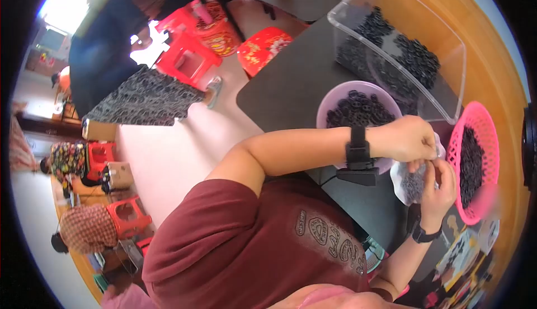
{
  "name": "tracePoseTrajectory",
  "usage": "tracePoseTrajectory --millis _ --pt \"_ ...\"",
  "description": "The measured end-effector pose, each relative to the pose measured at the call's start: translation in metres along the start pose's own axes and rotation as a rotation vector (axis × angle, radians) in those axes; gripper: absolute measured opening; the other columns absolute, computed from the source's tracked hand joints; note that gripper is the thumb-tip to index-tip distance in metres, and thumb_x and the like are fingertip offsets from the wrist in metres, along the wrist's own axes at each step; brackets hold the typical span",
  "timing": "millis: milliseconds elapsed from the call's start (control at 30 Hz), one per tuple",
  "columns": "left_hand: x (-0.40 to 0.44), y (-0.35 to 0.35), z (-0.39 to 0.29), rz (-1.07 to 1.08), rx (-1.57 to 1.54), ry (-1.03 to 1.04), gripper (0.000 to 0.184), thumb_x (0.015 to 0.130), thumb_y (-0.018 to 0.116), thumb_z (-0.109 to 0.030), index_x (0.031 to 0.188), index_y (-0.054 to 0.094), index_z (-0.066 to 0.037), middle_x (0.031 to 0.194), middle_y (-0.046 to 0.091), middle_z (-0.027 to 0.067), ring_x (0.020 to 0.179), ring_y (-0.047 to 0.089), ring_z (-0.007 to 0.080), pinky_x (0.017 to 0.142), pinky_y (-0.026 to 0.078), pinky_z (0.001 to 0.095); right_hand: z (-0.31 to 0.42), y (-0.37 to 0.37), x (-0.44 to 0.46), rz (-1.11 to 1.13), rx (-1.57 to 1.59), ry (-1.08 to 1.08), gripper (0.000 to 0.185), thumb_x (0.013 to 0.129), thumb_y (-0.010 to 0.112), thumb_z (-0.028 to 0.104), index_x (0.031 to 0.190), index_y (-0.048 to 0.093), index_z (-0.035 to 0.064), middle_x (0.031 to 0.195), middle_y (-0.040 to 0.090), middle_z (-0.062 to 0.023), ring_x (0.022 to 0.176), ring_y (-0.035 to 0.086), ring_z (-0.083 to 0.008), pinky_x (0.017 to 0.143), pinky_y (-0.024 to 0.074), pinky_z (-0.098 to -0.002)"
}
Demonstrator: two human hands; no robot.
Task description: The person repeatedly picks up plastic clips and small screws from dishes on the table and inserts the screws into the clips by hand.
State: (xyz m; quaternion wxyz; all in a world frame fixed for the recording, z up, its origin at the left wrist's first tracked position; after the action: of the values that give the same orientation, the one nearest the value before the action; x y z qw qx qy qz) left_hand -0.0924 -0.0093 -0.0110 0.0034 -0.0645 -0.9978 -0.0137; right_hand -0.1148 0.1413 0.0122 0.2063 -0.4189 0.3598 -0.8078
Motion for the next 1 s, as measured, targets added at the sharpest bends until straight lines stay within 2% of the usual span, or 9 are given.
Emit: tracePoseTrajectory --millis 100,233,333,400,500,700,800,933,1000 --pt "0.001 -0.002 0.004 -0.005 -0.002 -0.002 0.015 0.089 0.062 -0.008 0.091 0.065 0.006 0.073 0.069 0.0112 0.060 0.068 0.0158 0.056 0.055 0.0282 -0.019 0.006 -0.010 0.038 0.189 0.204 0.011 0.088 0.067 0.001 0.098 0.063 0.0000 0.092 0.065 -0.0101 0.075 0.063 -0.0192 0.066 0.0515 -0.0300" --pt "-0.001 -0.002 0.007 0.025 0.039 0.013 0.016 0.090 0.062 -0.006 0.099 0.066 0.006 0.078 0.070 0.0105 0.065 0.068 0.0141 0.058 0.055 0.0276 -0.021 0.007 -0.013 0.010 0.296 0.251 0.007 0.090 0.062 -0.001 0.097 0.063 -0.0013 0.090 0.064 -0.0089 0.067 0.061 -0.0160 0.062 0.0499 -0.0284" --pt "0.004 -0.006 0.019 -0.004 -0.053 -0.012 0.020 0.091 0.060 -0.003 0.108 0.066 0.005 0.085 0.070 0.0097 0.070 0.067 0.0126 0.063 0.056 0.0265 -0.016 0.003 -0.005 -0.034 0.287 0.272 0.007 0.090 0.061 -0.001 0.097 0.063 -0.0012 0.082 0.062 -0.0074 0.065 0.062 -0.0136 0.059 0.0497 -0.0264" --pt "-0.005 -0.008 0.011 -0.017 -0.048 -0.028 0.021 0.091 0.060 -0.002 0.111 0.065 0.005 0.087 0.069 0.0089 0.072 0.066 0.0122 0.064 0.056 0.0255 -0.017 0.006 -0.010 -0.052 0.507 0.384 0.006 0.091 0.061 -0.001 0.097 0.063 -0.0017 0.079 0.062 -0.0055 0.066 0.062 -0.0109 0.060 0.0498 -0.0247" --pt "-0.011 -0.009 0.010 -0.046 -0.098 -0.052 0.021 0.092 0.060 -0.001 0.112 0.065 0.005 0.089 0.069 0.0087 0.072 0.066 0.0122 0.064 0.056 0.0252 -0.015 0.012 -0.014 -0.064 0.780 0.532 0.011 0.095 0.060 0.004 0.104 0.063 -0.0016 0.084 0.065 -0.0048 0.068 0.063 -0.0096 0.062 0.0520 -0.0234" --pt "-0.016 -0.003 0.000 -0.078 -0.119 -0.071 0.019 0.092 0.061 -0.003 0.108 0.064 0.007 0.088 0.069 0.0102 0.070 0.067 0.0137 0.063 0.056 0.0255 -0.003 0.014 -0.014 -0.128 1.107 0.510 0.015 0.096 0.062 0.008 0.107 0.060 -0.0015 0.089 0.067 -0.0075 0.070 0.063 -0.0111 0.064 0.0541 -0.0242" --pt "-0.018 0.000 0.000 -0.076 -0.216 -0.083 0.019 0.096 0.060 -0.007 0.112 0.062 0.003 0.094 0.069 0.0081 0.079 0.066 0.0121 0.071 0.055 0.0260 0.002 0.018 -0.014 -0.154 1.175 0.495 0.015 0.097 0.060 0.008 0.108 0.059 -0.0015 0.088 0.066 -0.0080 0.069 0.063 -0.0122 0.064 0.0534 -0.0253" --pt "-0.020 0.006 0.002 -0.054 -0.205 -0.040 0.020 0.096 0.060 -0.005 0.114 0.061 0.003 0.095 0.069 0.0078 0.079 0.066 0.0117 0.071 0.055 0.0260 0.003 0.018 -0.015 -0.197 1.240 0.472 0.015 0.097 0.060 0.010 0.107 0.058 -0.0013 0.088 0.066 -0.0081 0.067 0.063 -0.0132 0.064 0.0528 -0.0262" --pt "-0.020 0.013 0.001 -0.030 -0.226 -0.009 0.019 0.094 0.059 -0.002 0.112 0.062 0.005 0.091 0.067 0.0080 0.073 0.064 0.0118 0.067 0.055 0.0261 0.003 0.018 -0.015 -0.210 1.256 0.466 0.015 0.097 0.060 0.010 0.107 0.058 -0.0013 0.087 0.065 -0.0081 0.067 0.063 -0.0131 0.064 0.0527 -0.0261"
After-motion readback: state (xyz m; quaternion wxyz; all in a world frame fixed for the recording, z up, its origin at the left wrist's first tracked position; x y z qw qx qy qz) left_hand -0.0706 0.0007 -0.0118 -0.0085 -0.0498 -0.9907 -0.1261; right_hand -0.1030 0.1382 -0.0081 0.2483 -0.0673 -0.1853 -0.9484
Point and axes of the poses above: each hand's wrist, its own x-axis towards the middle knuckle, its own y-axis out of the palm, z = x × y, the point moved 7 cm from there along x, towards the middle knuckle
